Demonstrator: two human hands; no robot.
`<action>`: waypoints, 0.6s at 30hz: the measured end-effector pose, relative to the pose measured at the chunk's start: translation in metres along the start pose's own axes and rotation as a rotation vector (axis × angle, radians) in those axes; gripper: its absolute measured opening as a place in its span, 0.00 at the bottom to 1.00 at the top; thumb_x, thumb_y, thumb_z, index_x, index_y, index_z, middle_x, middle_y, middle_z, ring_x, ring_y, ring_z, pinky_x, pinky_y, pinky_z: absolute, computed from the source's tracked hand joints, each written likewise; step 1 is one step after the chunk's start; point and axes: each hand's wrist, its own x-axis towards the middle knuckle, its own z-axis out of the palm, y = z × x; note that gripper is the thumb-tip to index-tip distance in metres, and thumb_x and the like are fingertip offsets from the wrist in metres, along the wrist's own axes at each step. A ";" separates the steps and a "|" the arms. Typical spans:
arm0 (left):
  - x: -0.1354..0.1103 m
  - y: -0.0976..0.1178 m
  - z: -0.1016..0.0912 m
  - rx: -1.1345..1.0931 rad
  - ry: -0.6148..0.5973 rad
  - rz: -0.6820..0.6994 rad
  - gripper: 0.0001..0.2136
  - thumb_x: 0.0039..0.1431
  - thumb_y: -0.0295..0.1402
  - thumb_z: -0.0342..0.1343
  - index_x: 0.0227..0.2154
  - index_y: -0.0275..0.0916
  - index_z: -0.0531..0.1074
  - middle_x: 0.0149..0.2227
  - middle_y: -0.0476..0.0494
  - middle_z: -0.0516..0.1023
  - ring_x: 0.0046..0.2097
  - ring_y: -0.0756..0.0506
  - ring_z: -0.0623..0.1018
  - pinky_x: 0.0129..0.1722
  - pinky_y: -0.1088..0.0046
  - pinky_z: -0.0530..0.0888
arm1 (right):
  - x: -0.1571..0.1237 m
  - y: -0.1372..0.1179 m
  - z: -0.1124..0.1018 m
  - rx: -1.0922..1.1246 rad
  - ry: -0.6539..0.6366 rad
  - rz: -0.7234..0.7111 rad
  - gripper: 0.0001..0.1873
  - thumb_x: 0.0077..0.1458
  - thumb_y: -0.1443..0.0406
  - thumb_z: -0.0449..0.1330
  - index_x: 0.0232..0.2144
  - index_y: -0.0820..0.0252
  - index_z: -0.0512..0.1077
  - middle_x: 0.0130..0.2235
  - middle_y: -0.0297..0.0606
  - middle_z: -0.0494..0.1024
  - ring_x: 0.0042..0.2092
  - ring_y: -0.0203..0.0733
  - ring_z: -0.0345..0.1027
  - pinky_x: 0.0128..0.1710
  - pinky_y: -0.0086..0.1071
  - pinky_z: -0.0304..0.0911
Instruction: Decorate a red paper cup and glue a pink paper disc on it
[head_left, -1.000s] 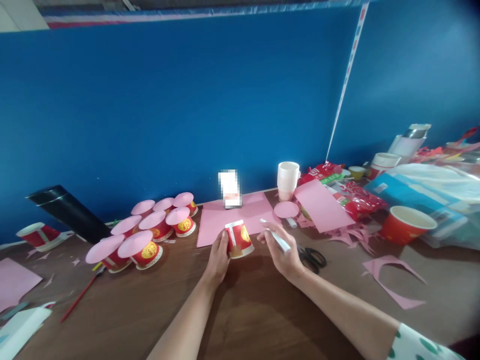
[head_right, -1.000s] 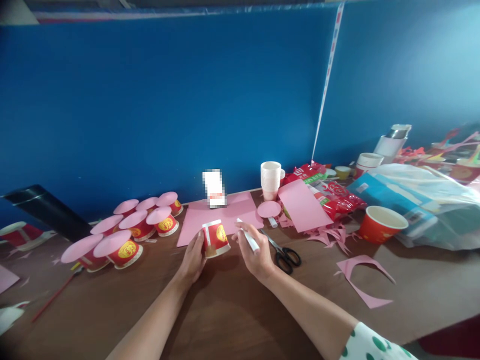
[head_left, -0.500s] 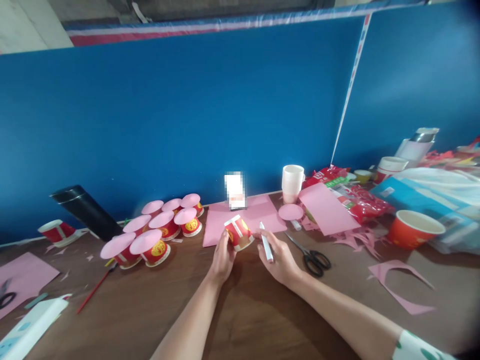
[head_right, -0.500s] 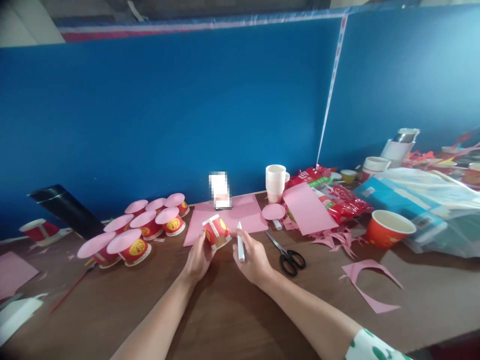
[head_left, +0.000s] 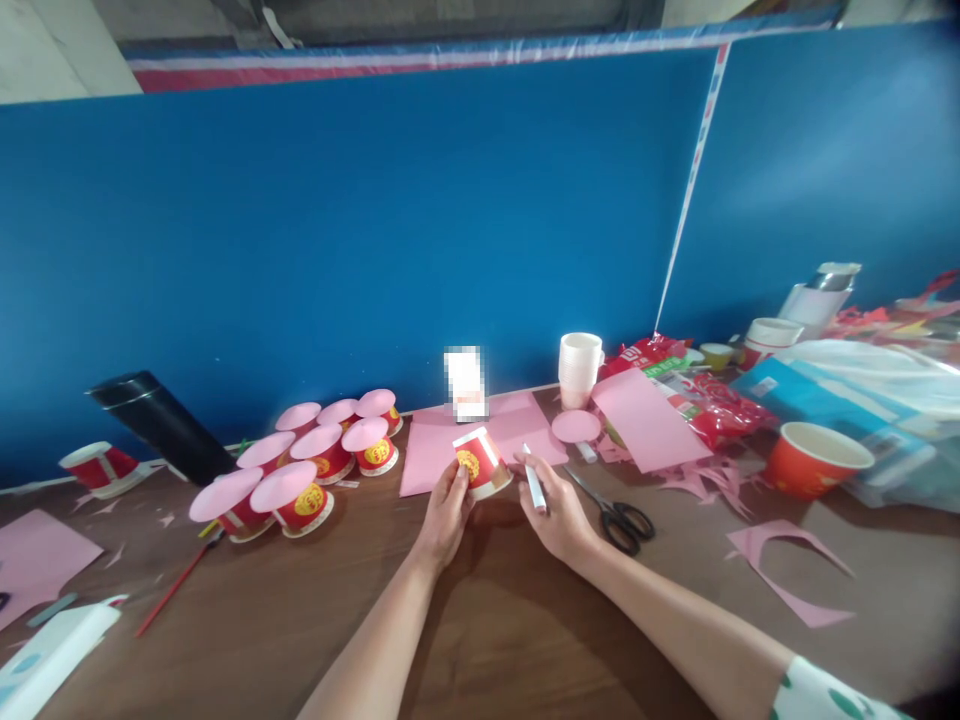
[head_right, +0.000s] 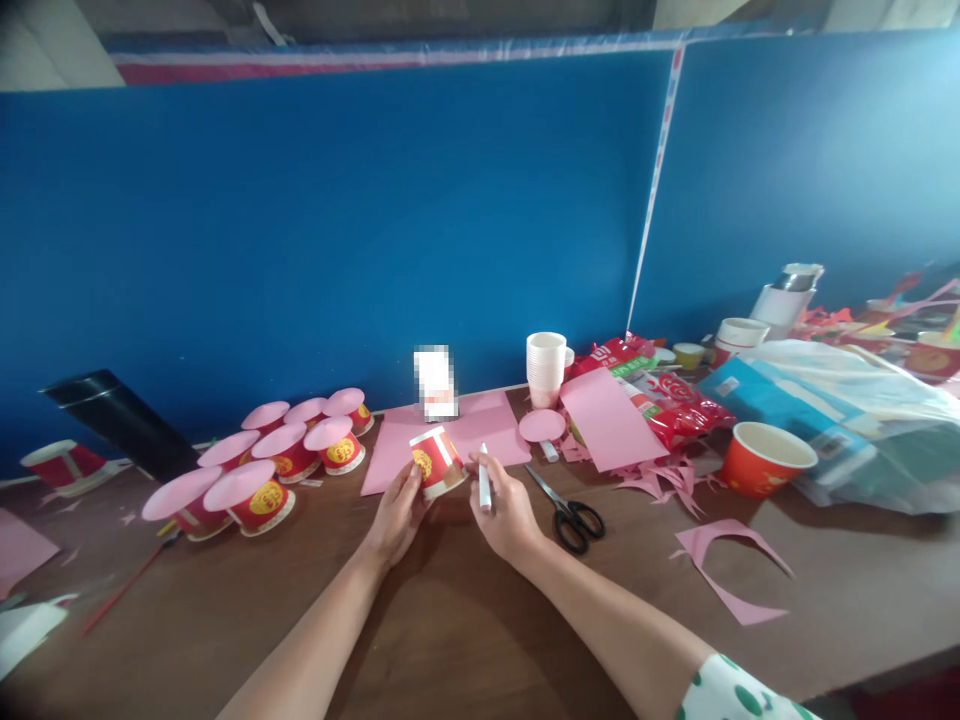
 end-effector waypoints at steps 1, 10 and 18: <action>0.000 0.000 0.000 0.002 0.007 0.004 0.17 0.55 0.44 0.52 0.43 0.39 0.66 0.47 0.41 0.74 0.47 0.43 0.74 0.44 0.68 0.71 | 0.000 0.000 0.000 0.000 -0.003 0.001 0.19 0.54 0.71 0.51 0.49 0.58 0.64 0.40 0.41 0.77 0.42 0.42 0.73 0.41 0.34 0.68; 0.000 0.000 0.001 0.055 0.023 -0.037 0.19 0.54 0.44 0.52 0.44 0.38 0.66 0.43 0.39 0.76 0.43 0.42 0.76 0.39 0.68 0.72 | 0.000 0.002 -0.002 0.013 -0.051 0.091 0.17 0.57 0.68 0.50 0.49 0.59 0.64 0.41 0.43 0.77 0.42 0.43 0.73 0.36 0.32 0.69; 0.005 -0.011 -0.002 0.158 0.168 0.002 0.19 0.52 0.45 0.54 0.42 0.37 0.68 0.42 0.40 0.75 0.41 0.44 0.76 0.39 0.68 0.71 | -0.001 -0.005 -0.016 0.117 0.091 -0.010 0.16 0.60 0.64 0.49 0.49 0.58 0.67 0.45 0.44 0.74 0.45 0.44 0.70 0.44 0.36 0.66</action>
